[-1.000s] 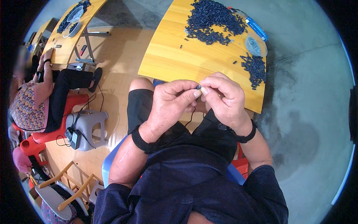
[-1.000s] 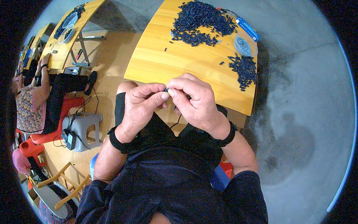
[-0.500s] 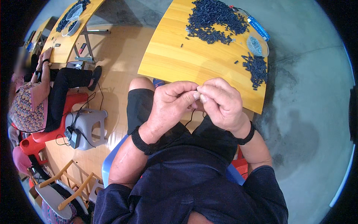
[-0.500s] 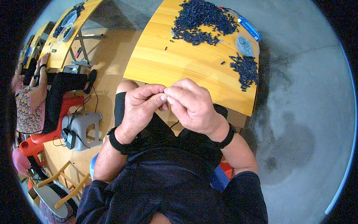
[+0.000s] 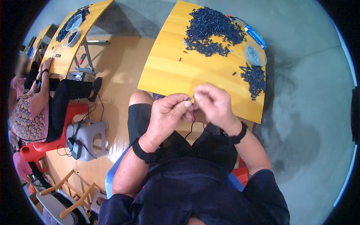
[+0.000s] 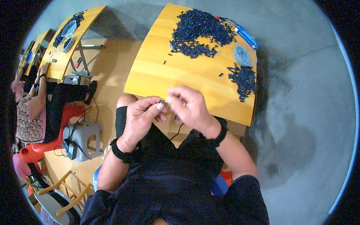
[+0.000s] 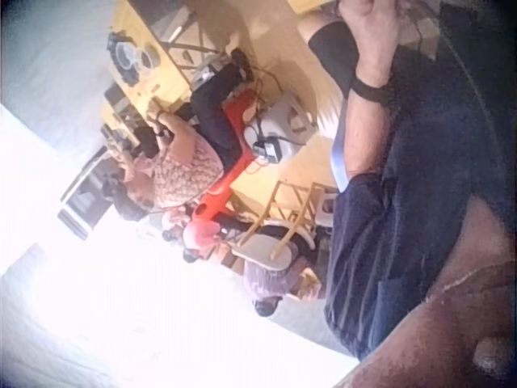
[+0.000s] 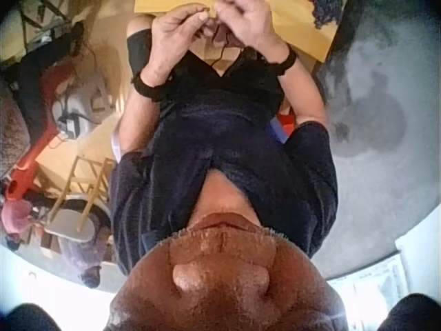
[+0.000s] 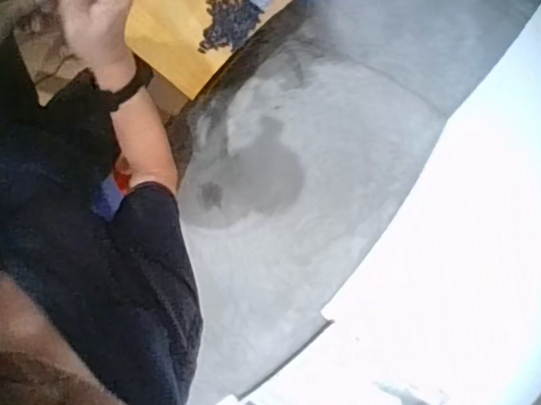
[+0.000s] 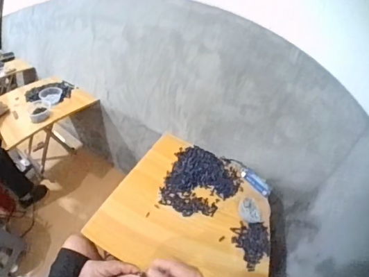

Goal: Assembling small black plastic components by hand on a workbench.

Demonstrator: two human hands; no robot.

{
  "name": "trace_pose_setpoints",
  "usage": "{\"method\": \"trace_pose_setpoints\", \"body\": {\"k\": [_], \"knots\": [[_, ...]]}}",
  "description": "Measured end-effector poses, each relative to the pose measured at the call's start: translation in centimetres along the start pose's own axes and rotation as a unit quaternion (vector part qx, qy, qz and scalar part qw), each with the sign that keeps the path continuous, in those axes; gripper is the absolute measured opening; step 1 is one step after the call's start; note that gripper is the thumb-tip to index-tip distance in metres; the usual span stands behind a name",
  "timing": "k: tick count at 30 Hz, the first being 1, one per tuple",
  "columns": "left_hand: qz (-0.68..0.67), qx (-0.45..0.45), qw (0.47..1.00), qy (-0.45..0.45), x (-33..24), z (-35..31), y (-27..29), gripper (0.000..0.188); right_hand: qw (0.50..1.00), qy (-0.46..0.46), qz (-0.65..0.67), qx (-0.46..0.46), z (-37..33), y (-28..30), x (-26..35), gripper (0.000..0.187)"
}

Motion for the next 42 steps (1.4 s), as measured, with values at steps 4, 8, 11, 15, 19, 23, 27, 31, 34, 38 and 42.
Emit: {"method": "trace_pose_setpoints", "body": {"k": [4, 8, 11, 15, 19, 23, 27, 31, 34, 38, 42], "knots": [[-0.039, -0.007, 0.999, 0.020, 0.2, -0.1, 0.0, 0.014, 0.995, -0.065, -0.001, -0.080, 6.0, 4.3, -6.7, 0.013], [0.030, -0.002, 0.999, 0.017, 0.1, -0.6, -0.1, 0.014, 0.971, 0.026, -0.232, -0.049, 11.0, 5.4, -9.4, 0.012], [0.037, 0.006, 0.999, 0.016, 0.4, -0.7, 0.1, 0.013, 0.943, 0.078, -0.324, -0.027, 13.3, 5.0, -10.2, 0.011], [0.035, 0.008, 0.999, 0.023, 0.5, -0.8, 0.4, 0.012, 0.918, 0.090, -0.386, -0.015, 15.3, 4.0, -10.9, 0.012], [0.041, 0.009, 0.999, 0.020, 0.8, -0.6, 0.5, 0.011, 0.907, 0.106, -0.407, -0.003, 16.5, 3.4, -11.0, 0.011], [0.055, 0.007, 0.998, 0.028, 1.2, -0.4, 0.6, 0.010, 0.881, 0.058, -0.469, 0.039, 17.1, 2.8, -11.5, 0.013], [0.066, 0.002, 0.998, 0.022, 1.1, -0.2, 0.8, 0.009, 0.872, 0.077, -0.481, 0.041, 17.0, 2.9, -11.8, 0.015], [0.065, -0.011, 0.998, -0.006, 0.7, -0.2, 1.1, 0.010, 0.862, 0.063, -0.501, 0.046, 16.4, 2.9, -11.8, 0.014], [0.044, -0.025, 0.999, -0.009, 0.0, -0.3, 1.2, 0.012, 0.866, 0.052, -0.496, 0.020, 15.5, 3.8, -11.8, 0.014], [-0.055, -0.039, 0.998, -0.003, -0.4, -0.3, 1.4, 0.017, 0.970, -0.054, -0.231, -0.045, 13.1, 5.2, -11.2, 0.015], [-0.049, -0.042, 0.998, -0.013, -1.7, -0.2, 1.0, 0.016, 0.981, -0.174, 0.015, -0.079, 9.3, 5.7, -9.2, 0.013]]}}
Point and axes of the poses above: each hand's wrist, its own z-axis towards the middle knuckle, its own y-axis out of the back of the hand, x = y × z, the point moved 7 cm from there along z, towards the middle knuckle, and after that the axes turned 14 degrees about z, right-handed, at the moved point
